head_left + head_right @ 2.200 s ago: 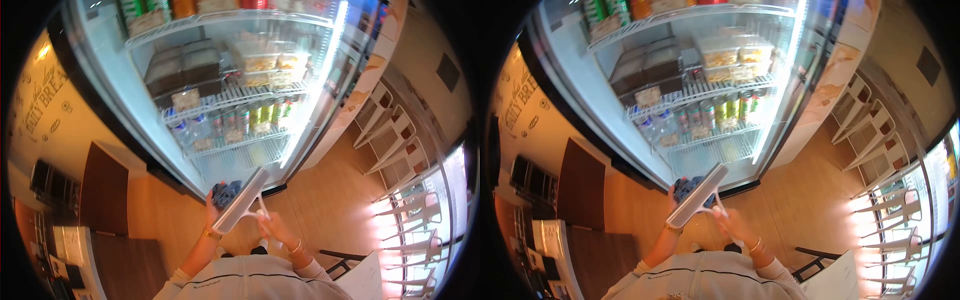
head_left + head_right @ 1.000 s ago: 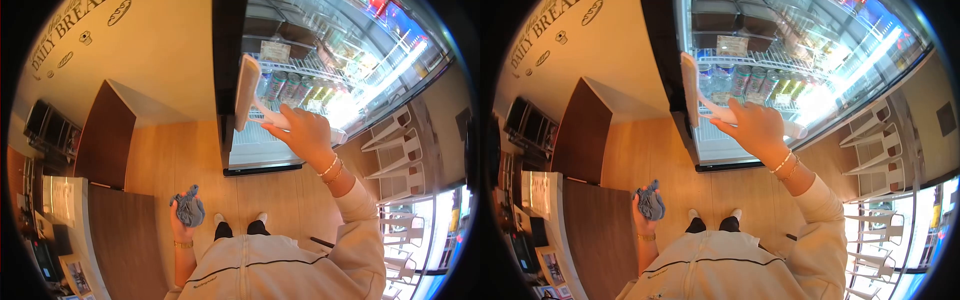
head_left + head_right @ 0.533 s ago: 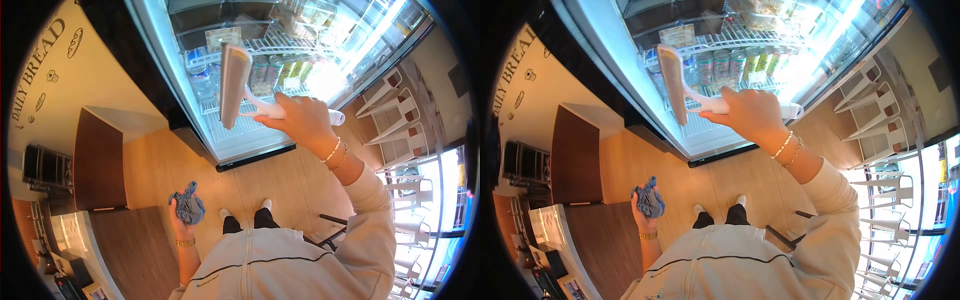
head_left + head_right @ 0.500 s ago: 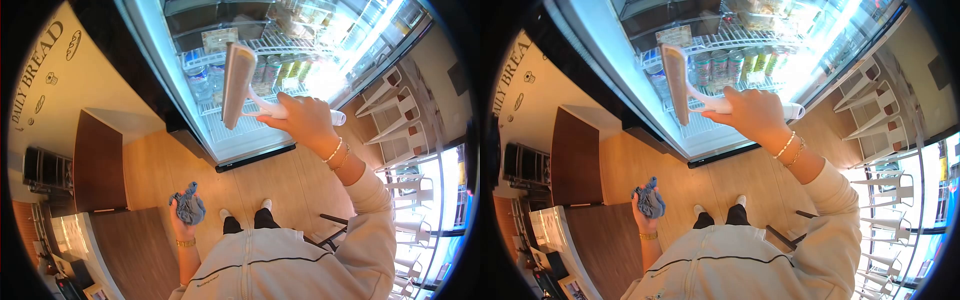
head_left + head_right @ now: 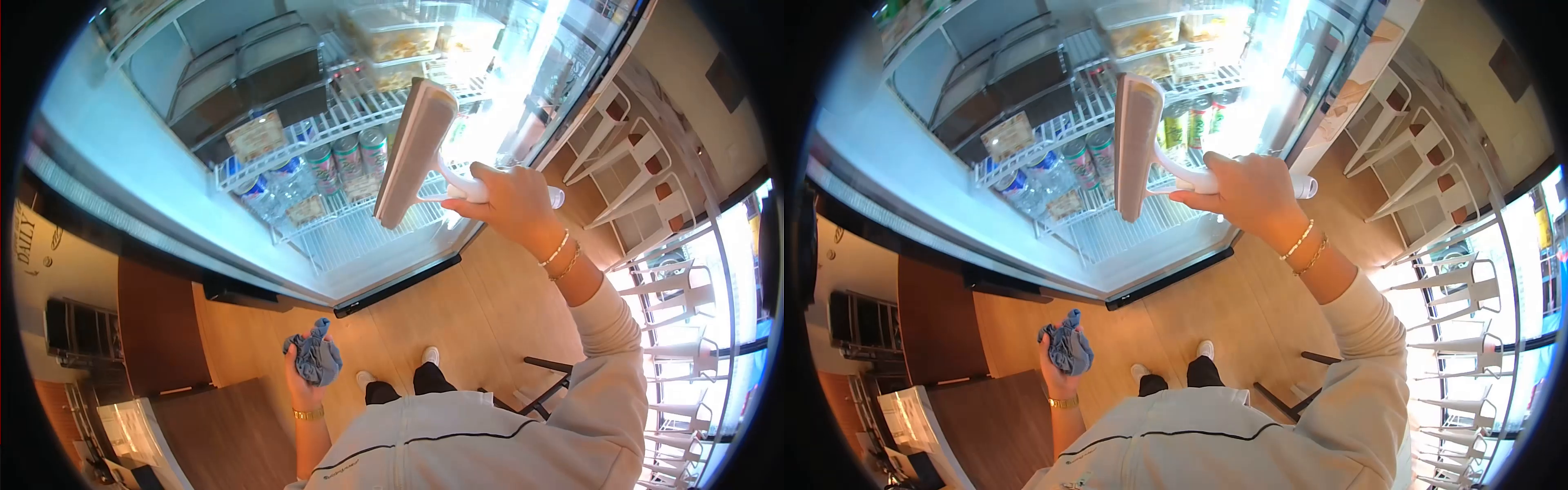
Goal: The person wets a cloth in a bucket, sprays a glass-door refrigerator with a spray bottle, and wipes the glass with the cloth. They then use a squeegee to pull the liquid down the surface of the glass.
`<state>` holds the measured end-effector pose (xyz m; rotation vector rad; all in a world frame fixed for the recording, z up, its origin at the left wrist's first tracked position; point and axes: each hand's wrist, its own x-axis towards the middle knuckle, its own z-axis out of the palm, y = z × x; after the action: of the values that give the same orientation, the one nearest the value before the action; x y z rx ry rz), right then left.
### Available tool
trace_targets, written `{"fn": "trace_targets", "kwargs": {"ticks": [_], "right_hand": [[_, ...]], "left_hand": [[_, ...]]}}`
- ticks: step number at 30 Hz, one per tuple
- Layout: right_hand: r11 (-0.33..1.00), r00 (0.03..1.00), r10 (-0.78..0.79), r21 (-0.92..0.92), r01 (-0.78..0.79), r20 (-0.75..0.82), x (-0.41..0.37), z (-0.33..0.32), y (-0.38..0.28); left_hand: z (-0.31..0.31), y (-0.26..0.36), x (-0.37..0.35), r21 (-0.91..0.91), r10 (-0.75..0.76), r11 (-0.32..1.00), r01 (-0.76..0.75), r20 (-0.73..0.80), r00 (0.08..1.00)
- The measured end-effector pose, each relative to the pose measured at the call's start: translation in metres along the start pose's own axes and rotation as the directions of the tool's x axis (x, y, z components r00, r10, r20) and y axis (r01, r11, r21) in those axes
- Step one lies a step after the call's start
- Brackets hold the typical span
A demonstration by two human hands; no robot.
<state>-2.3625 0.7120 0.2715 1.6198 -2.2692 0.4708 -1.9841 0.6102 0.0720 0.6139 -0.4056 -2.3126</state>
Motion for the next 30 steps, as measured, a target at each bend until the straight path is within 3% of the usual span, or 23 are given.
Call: {"fn": "trace_targets", "kwargs": {"ticks": [5,11,17,23,28,30], "right_hand": [[0.995,0.996,0.065,0.078,-0.069,0.057,-0.011,0.006,0.047],[0.916,0.975,0.21,0.333,-0.224,0.078,-0.036,0.042,0.096],[0.631,0.908,0.378,0.668,-0.396,0.181,-0.078,0.094,0.116],[0.331,0.806,0.482,0.781,-0.53,0.343,-0.13,0.187,0.118],[0.256,0.764,0.51,0.778,-0.574,0.396,-0.162,0.24,0.106],[0.226,0.735,0.537,0.769,-0.598,0.414,-0.168,0.242,0.102]], "left_hand": [[0.026,-0.025,0.011,-0.006,-0.061,0.998,0.061,0.032,0.998],[0.044,-0.053,0.018,0.095,-0.021,0.995,0.023,-0.023,1.0],[0.063,-0.072,0.019,0.139,-0.061,0.988,0.071,-0.074,0.995],[0.08,-0.088,0.022,0.232,-0.069,0.969,0.088,-0.09,0.994],[0.077,-0.092,0.026,0.215,-0.144,0.966,0.144,-0.016,0.989],[0.076,-0.097,0.028,0.158,-0.086,0.983,0.093,-0.053,0.995]]}}
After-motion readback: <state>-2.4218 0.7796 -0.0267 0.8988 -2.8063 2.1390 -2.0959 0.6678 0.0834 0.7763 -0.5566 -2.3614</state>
